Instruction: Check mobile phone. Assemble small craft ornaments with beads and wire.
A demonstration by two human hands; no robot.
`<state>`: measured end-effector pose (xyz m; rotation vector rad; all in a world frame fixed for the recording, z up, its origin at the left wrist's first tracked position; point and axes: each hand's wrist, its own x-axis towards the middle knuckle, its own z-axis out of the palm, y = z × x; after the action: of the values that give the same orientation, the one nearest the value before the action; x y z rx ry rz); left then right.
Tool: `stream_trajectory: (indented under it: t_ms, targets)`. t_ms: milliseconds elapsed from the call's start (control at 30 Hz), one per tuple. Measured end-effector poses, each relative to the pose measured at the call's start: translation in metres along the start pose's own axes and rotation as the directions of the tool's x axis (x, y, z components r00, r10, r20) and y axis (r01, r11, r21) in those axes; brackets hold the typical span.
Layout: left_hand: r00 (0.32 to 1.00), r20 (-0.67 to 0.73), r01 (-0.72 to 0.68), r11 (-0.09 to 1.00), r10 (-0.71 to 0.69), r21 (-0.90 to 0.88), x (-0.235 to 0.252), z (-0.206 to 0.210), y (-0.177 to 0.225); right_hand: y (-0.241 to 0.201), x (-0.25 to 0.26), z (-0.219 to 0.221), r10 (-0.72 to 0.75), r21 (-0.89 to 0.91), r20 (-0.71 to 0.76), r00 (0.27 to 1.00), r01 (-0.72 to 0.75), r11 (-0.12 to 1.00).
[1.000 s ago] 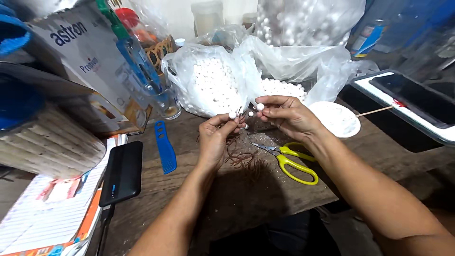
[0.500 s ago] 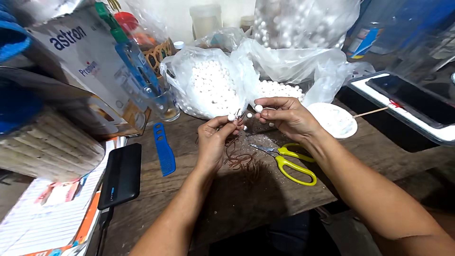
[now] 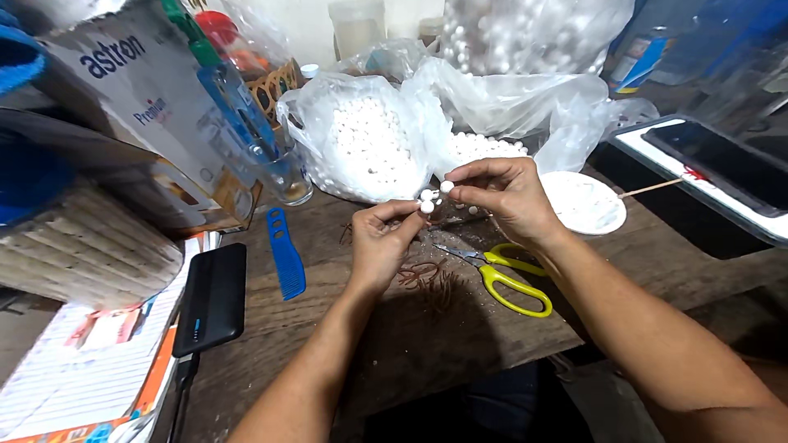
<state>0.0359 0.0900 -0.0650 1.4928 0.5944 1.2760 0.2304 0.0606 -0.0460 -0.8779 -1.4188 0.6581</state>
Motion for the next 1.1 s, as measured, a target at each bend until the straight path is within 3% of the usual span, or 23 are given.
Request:
stream_trajectory:
  t_ms: [167, 400, 900, 1100]
  targets:
    - [0.976, 0.002, -0.215, 0.961, 0.219, 0.176, -0.002, 0.002, 0.001, -0.004, 0.000, 0.000, -0.015, -0.020, 0.029, 0.999, 0.016, 1.000]
    - [0.877, 0.043, -0.463, 0.817, 0.479, 0.344, -0.002, 0.003, -0.011, -0.005, -0.001, 0.000, -0.021, -0.024, 0.039, 0.999, 0.022, 0.999]
    - [0.736, 0.164, -0.625, 0.567, 0.657, 0.537, -0.001, 0.003, -0.015, -0.006, -0.002, 0.000, 0.014, 0.008, 0.035, 0.999, -0.014, 1.000]
    - [0.651, 0.261, -0.686, 0.405, 0.713, 0.605, 0.000, -0.001, -0.015, -0.004, -0.001, 0.000, 0.053, 0.033, 0.049, 0.997, -0.054, 0.998]
